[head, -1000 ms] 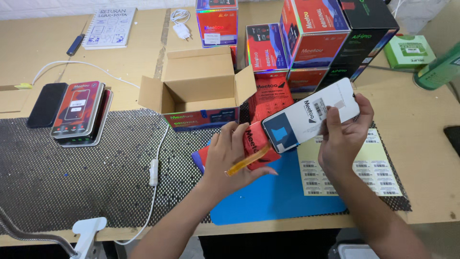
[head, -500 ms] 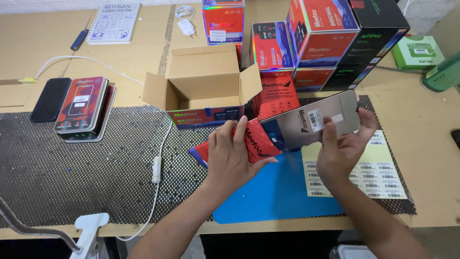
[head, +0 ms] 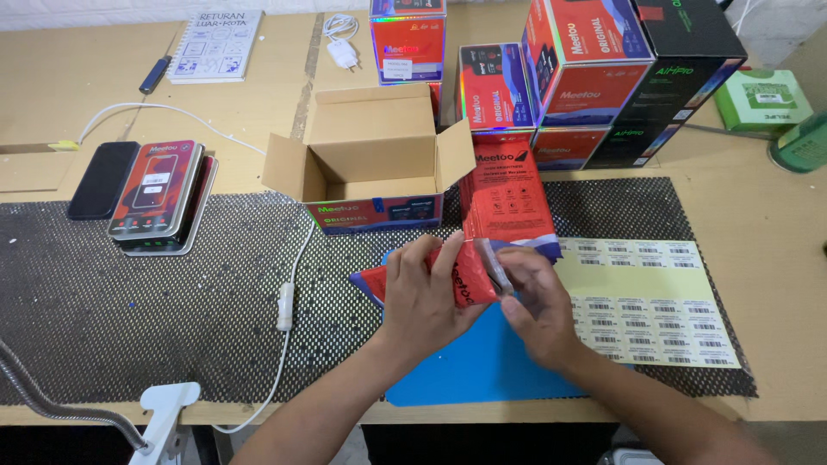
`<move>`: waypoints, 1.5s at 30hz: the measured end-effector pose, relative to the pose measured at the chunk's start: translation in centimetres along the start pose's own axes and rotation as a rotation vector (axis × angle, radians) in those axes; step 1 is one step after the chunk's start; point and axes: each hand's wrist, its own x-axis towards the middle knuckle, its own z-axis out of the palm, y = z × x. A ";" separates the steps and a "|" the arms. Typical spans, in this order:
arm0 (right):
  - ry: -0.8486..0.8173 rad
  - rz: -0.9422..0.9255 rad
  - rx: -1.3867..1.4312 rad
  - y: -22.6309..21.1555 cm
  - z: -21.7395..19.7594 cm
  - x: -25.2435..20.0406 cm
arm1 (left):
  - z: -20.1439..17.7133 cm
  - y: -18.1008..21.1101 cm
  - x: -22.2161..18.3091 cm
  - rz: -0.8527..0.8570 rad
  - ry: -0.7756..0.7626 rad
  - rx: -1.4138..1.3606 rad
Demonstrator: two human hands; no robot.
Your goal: The person peels the protective plastic film from several smartphone screens and places them into red packaging sleeves.
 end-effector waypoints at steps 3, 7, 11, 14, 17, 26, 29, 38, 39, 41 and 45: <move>-0.016 -0.013 0.035 -1.1 0.1 0.4 | 0.0 0.1 0.0 0.015 -0.003 -0.013; -0.067 -0.062 -0.211 -0.8 -0.4 0.3 | 0.9 -0.1 -0.6 0.081 -0.030 -0.021; -0.003 -0.168 -0.331 -1.2 -0.1 0.3 | -0.4 0.3 1.0 0.096 -0.139 -0.167; 0.044 -0.215 -0.370 -2.2 -0.3 0.8 | -1.7 0.0 2.3 0.056 -0.217 -0.299; 0.140 -0.276 -0.439 -1.9 -0.9 1.1 | -2.8 -0.5 3.6 0.013 -0.273 -0.362; 0.217 -0.429 -0.311 -1.4 -2.0 2.4 | -2.5 -3.4 3.0 0.146 0.158 -0.193; 0.241 -0.421 -0.327 -1.1 -3.3 2.8 | -2.3 -5.0 3.1 0.266 0.369 0.007; 0.184 -0.299 -0.426 -1.8 -4.0 4.1 | -2.1 -10.3 4.1 0.246 0.365 0.248; 0.174 -0.279 -0.461 -2.1 -4.0 4.3 | -1.9 -10.9 4.2 0.232 0.330 0.269; 0.165 -0.262 -0.478 -2.6 -4.0 4.5 | -1.4 -11.8 3.9 0.223 0.275 0.245; 0.136 -0.213 -0.504 -2.7 -4.4 4.9 | -0.3 -12.5 3.4 0.186 0.077 0.243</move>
